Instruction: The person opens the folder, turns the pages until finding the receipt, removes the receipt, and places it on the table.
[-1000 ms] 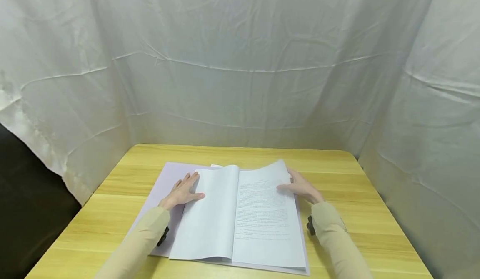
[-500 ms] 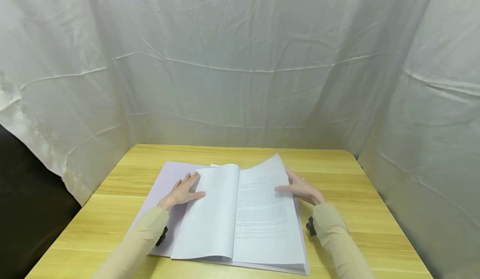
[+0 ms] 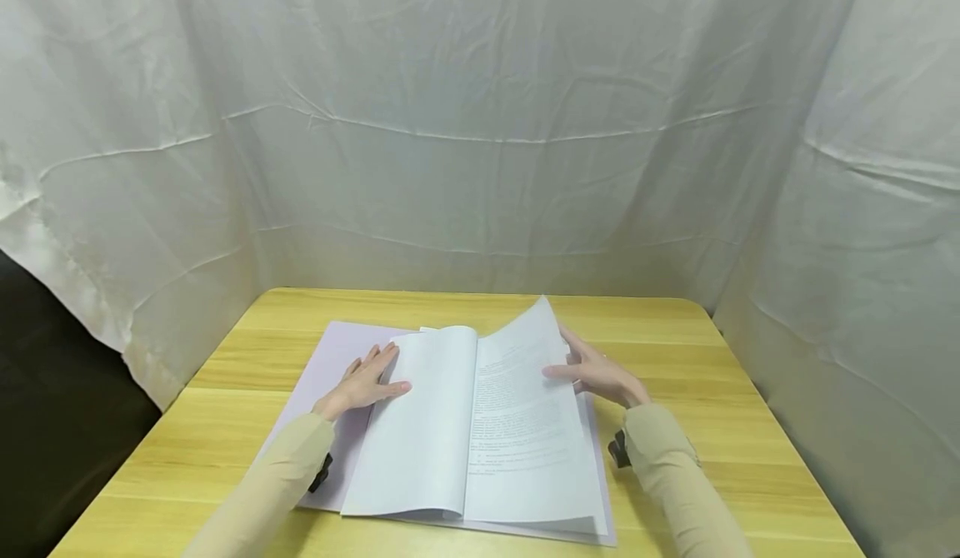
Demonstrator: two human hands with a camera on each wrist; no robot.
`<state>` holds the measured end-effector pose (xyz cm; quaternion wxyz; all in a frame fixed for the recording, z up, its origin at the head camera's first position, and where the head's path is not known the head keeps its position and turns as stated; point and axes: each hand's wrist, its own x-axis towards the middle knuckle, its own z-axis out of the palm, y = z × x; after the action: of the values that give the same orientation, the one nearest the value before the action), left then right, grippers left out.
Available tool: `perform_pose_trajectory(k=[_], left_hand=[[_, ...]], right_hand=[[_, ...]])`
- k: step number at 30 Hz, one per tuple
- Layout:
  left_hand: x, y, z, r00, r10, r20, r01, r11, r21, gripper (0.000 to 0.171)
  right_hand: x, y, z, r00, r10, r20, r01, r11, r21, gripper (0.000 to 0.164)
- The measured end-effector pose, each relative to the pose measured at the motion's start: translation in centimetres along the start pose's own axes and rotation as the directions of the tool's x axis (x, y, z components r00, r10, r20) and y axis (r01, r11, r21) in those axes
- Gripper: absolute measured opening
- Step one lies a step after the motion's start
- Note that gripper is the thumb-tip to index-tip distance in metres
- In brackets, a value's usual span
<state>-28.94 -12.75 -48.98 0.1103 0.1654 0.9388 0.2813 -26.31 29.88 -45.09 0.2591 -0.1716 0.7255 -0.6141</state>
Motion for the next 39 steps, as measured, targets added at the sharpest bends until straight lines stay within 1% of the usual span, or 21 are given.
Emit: perform_pose_trajectory(k=[3, 7, 9, 11, 14, 16, 20, 25, 31, 33, 37, 39], left_hand=[[-0.1, 0.1, -0.1, 1.000, 0.000, -0.002, 0.000, 1.000, 0.001, 0.086], [-0.3, 0.2, 0.0, 1.000, 0.003, -0.006, -0.004, 1.000, -0.005, 0.086], [-0.4, 0.2, 0.0, 1.000, 0.008, -0.008, -0.008, 1.000, -0.010, 0.086], [-0.4, 0.3, -0.1, 1.000, 0.017, -0.007, -0.018, 1.000, -0.019, 0.087], [-0.5, 0.5, -0.1, 1.000, 0.030, -0.004, -0.030, 0.999, -0.035, 0.087], [-0.6, 0.7, -0.2, 0.999, 0.038, -0.002, -0.038, 0.998, -0.055, 0.087], [-0.7, 1.0, -0.3, 0.999, 0.040, 0.001, -0.040, 0.995, -0.095, 0.088], [-0.6, 1.2, -0.2, 0.999, 0.042, 0.009, -0.040, 0.987, -0.153, 0.087], [-0.6, 1.7, -0.1, 0.997, 0.072, 0.021, -0.064, 0.964, -0.256, 0.084], [-0.6, 1.9, -0.1, 0.997, 0.071, 0.024, -0.061, 0.955, -0.290, 0.083], [-0.6, 2.4, -0.1, 0.998, 0.059, 0.026, -0.045, 0.921, -0.386, 0.081], [-0.5, 2.6, -0.1, 0.997, 0.069, 0.025, -0.052, 0.901, -0.431, 0.080]], right_hand=[[0.0, -0.4, 0.4, 1.000, 0.018, -0.020, -0.018, 1.000, 0.001, 0.093], [0.0, -0.9, 0.9, 0.999, 0.024, -0.023, -0.025, 1.000, -0.002, 0.089], [0.0, -1.1, 1.2, 1.000, 0.006, -0.002, -0.006, 1.000, 0.011, 0.085], [0.1, -1.3, 1.5, 0.999, -0.032, 0.037, 0.030, 0.999, 0.041, 0.081], [0.2, -1.6, 1.9, 0.991, -0.089, 0.104, 0.080, 0.993, 0.084, 0.074], [0.4, -1.7, 2.1, 0.984, -0.110, 0.138, 0.097, 0.991, 0.095, 0.068], [0.6, -2.0, 2.6, 0.983, -0.108, 0.149, 0.098, 0.992, 0.074, 0.061], [0.9, -2.2, 3.1, 0.980, -0.125, 0.157, 0.115, 0.991, 0.072, 0.060], [1.3, -2.4, 3.8, 0.981, -0.116, 0.155, 0.108, 0.992, 0.061, 0.062], [1.4, -2.5, 4.0, 0.982, -0.108, 0.157, 0.100, 0.993, 0.057, 0.063], [1.7, -2.6, 4.3, 0.981, -0.105, 0.166, 0.095, 0.993, 0.065, 0.065], [1.9, -2.6, 4.4, 0.977, -0.113, 0.180, 0.102, 0.992, 0.071, 0.065]])
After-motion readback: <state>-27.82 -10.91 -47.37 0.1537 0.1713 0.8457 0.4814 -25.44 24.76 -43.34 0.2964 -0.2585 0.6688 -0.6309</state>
